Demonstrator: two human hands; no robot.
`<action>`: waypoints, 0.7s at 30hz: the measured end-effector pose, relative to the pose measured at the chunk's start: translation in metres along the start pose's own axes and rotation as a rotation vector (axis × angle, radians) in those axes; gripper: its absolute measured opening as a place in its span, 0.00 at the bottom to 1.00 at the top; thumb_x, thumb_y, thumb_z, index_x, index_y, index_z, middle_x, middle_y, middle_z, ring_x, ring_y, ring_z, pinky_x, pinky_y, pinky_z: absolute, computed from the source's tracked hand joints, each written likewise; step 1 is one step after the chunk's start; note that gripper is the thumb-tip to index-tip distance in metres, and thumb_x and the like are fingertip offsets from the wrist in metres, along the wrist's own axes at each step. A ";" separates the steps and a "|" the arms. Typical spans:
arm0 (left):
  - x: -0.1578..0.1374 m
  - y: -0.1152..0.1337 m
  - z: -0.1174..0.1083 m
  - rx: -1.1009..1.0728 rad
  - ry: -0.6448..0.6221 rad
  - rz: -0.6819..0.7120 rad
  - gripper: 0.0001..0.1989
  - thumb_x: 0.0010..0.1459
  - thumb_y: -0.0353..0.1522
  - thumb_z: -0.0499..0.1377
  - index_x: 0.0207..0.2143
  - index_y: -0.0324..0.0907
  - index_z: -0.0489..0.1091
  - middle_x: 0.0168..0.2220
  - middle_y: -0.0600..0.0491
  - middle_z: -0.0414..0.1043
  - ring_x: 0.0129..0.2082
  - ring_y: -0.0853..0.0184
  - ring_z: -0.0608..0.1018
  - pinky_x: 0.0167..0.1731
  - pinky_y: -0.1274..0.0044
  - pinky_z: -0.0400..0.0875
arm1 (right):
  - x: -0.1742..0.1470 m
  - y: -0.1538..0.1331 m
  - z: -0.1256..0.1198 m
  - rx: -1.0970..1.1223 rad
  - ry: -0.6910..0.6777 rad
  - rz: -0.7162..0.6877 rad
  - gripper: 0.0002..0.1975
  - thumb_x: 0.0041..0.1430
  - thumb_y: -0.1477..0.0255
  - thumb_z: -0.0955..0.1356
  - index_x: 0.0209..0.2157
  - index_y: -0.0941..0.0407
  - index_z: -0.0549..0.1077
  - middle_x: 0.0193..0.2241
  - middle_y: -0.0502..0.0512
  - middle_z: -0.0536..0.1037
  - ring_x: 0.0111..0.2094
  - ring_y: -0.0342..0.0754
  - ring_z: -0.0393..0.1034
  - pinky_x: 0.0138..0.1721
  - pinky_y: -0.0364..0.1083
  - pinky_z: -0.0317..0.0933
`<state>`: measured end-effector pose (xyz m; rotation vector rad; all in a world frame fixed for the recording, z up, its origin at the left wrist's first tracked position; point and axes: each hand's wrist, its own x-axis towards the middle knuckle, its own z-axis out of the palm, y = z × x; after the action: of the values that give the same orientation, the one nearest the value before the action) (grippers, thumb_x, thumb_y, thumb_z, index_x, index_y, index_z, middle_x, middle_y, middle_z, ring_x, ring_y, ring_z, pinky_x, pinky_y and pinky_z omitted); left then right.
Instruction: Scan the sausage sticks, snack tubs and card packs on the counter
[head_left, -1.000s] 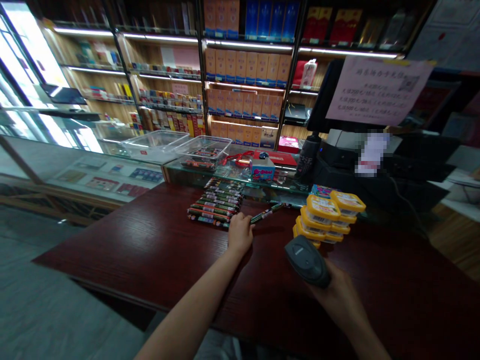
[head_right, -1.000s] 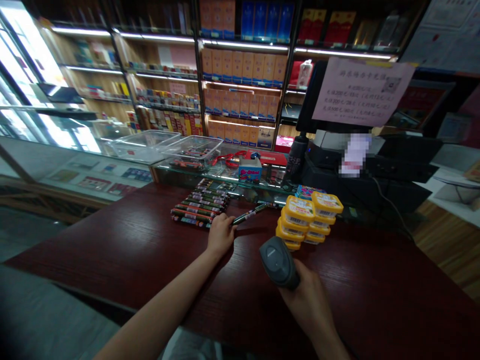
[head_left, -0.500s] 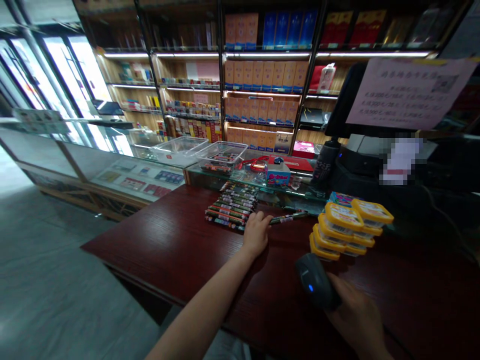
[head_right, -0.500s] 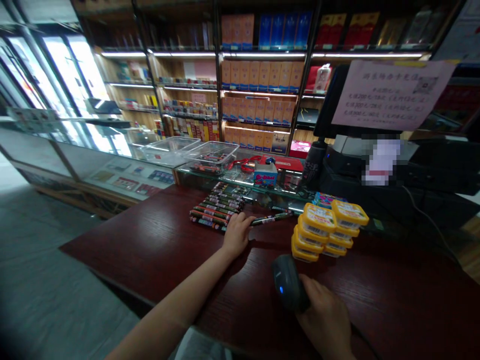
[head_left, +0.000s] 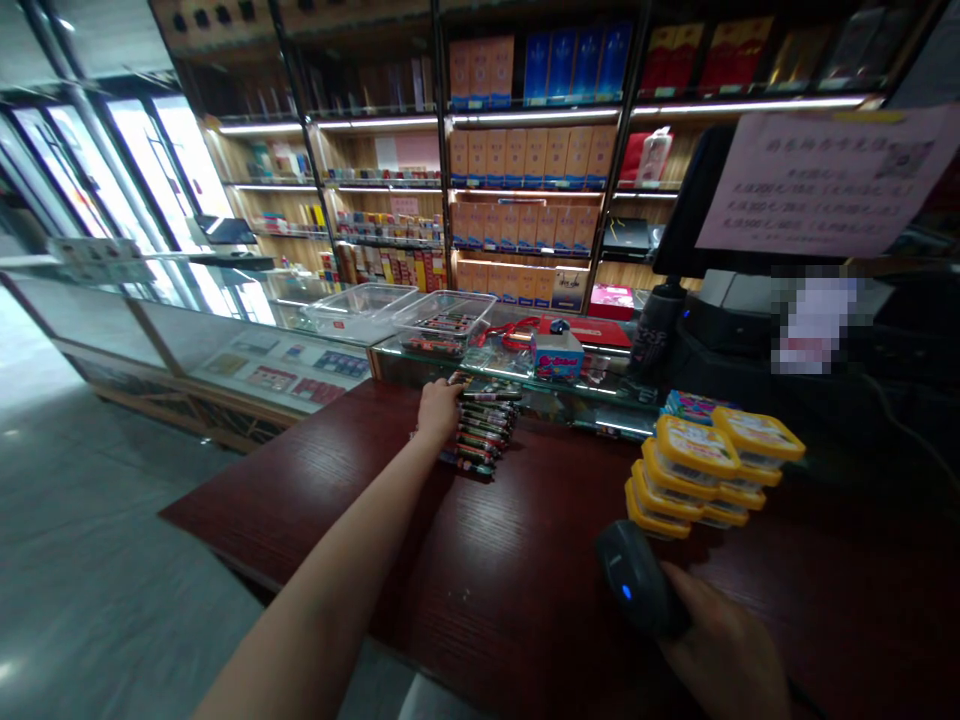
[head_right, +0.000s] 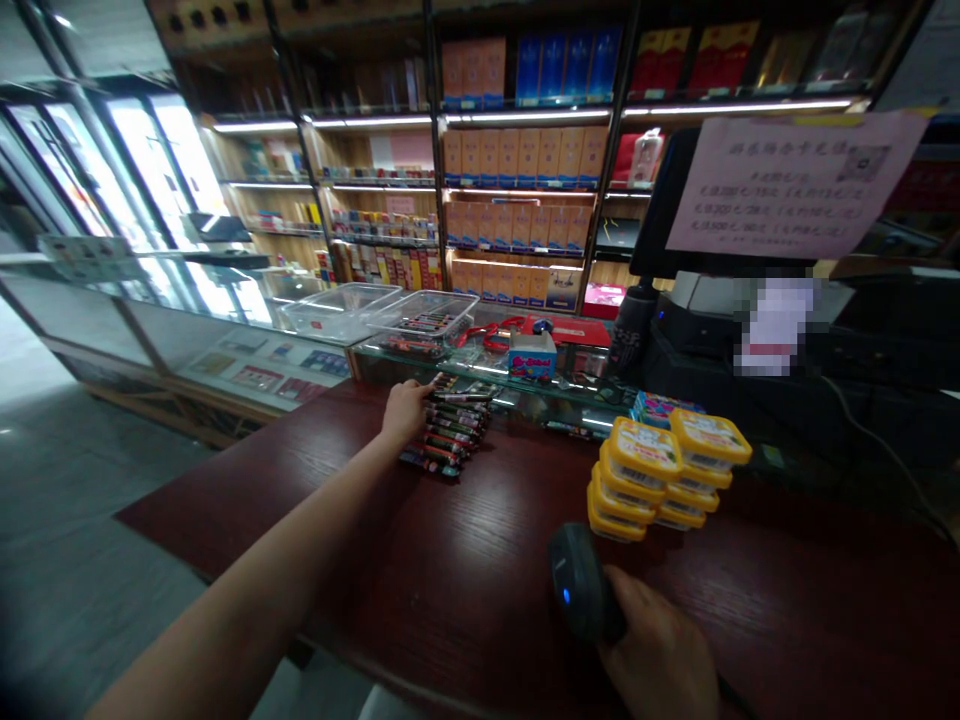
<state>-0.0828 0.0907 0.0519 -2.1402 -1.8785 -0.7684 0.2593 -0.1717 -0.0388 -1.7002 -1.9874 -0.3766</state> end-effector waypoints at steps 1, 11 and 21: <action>0.004 -0.004 0.001 0.030 -0.036 -0.007 0.20 0.55 0.24 0.50 0.46 0.45 0.74 0.39 0.46 0.69 0.39 0.60 0.67 0.42 0.72 0.63 | 0.000 0.002 0.001 -0.009 0.018 -0.027 0.16 0.50 0.75 0.63 0.42 0.54 0.71 0.34 0.53 0.81 0.31 0.48 0.76 0.31 0.42 0.66; 0.024 -0.010 0.014 0.154 -0.151 -0.003 0.20 0.59 0.25 0.48 0.46 0.46 0.74 0.44 0.47 0.69 0.43 0.61 0.68 0.41 0.75 0.65 | 0.004 0.004 0.005 -0.023 0.022 -0.077 0.16 0.48 0.73 0.66 0.42 0.54 0.71 0.32 0.50 0.81 0.28 0.46 0.76 0.29 0.40 0.67; 0.019 -0.012 0.017 0.136 -0.140 -0.019 0.18 0.58 0.27 0.50 0.47 0.49 0.73 0.44 0.47 0.70 0.45 0.61 0.69 0.43 0.74 0.66 | 0.003 0.002 0.004 -0.052 0.009 -0.039 0.16 0.49 0.75 0.63 0.43 0.54 0.69 0.34 0.52 0.80 0.30 0.46 0.76 0.29 0.42 0.66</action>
<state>-0.0894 0.1173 0.0445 -2.1438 -1.9596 -0.4895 0.2603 -0.1673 -0.0407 -1.6901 -2.0232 -0.4533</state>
